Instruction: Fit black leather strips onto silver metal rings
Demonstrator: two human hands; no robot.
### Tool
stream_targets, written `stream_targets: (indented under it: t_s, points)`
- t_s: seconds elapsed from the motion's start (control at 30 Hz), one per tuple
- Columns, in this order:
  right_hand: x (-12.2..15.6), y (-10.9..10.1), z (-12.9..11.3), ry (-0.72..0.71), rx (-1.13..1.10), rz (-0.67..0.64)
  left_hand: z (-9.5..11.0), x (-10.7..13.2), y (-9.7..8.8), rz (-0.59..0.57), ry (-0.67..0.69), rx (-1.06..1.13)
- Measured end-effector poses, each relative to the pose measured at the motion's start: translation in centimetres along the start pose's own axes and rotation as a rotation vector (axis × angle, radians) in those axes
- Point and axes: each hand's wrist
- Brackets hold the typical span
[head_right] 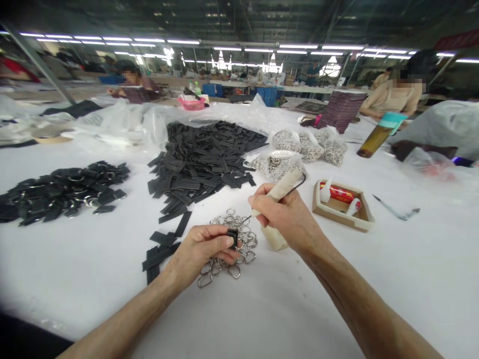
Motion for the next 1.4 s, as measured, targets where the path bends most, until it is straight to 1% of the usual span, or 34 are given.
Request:
stream_targets:
  t_s: [0.1, 0.27, 0.5, 0.67, 0.9, 1.0, 1.23, 1.33, 1.4]
  points:
    - [-0.3, 0.2, 0.2, -0.040, 0.049, 0.000, 0.0, 0.0, -0.1, -0.012, 0.007, -0.004]
    - [-0.3, 0.1, 0.7, -0.023, 0.037, 0.019, 0.1, 0.1, 0.0, -0.027, 0.001, -0.020]
    - [0.0, 0.1, 0.4, -0.049, 0.095, -0.009, 0.1, 0.1, 0.1, -0.024, -0.002, -0.008]
    - [0.0, 0.5, 0.6, -0.090, 0.111, -0.012, 0.1, 0.1, 0.1, -0.043, -0.002, 0.002]
    - [0.1, 1.0, 0.8, -0.039, 0.103, -0.062, 0.0, 0.2, 0.2, -0.072, -0.008, 0.005]
    - [0.1, 1.0, 0.8, -0.019, 0.098, -0.083, -0.1, 0.2, 0.2, -0.067, -0.003, 0.004]
    - [0.0, 1.4, 1.0, -0.025, 0.081, -0.099, -0.2, 0.0, 0.0, -0.067, -0.036, -0.018]
    - [0.3, 1.5, 0.5, -0.044, 0.093, -0.092, -0.2, -0.1, -0.1, -0.071, -0.043, -0.017]
    - [0.5, 1.2, 0.0, -0.063, 0.081, -0.049, -0.2, 0.0, -0.1, -0.062, -0.050, -0.020]
Point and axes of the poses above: each hand's wrist, its own x-axis away from the middle knuckle, its own y-axis out of the palm, z = x × y, and after that the axes turned 2 degrees about x, right-handed
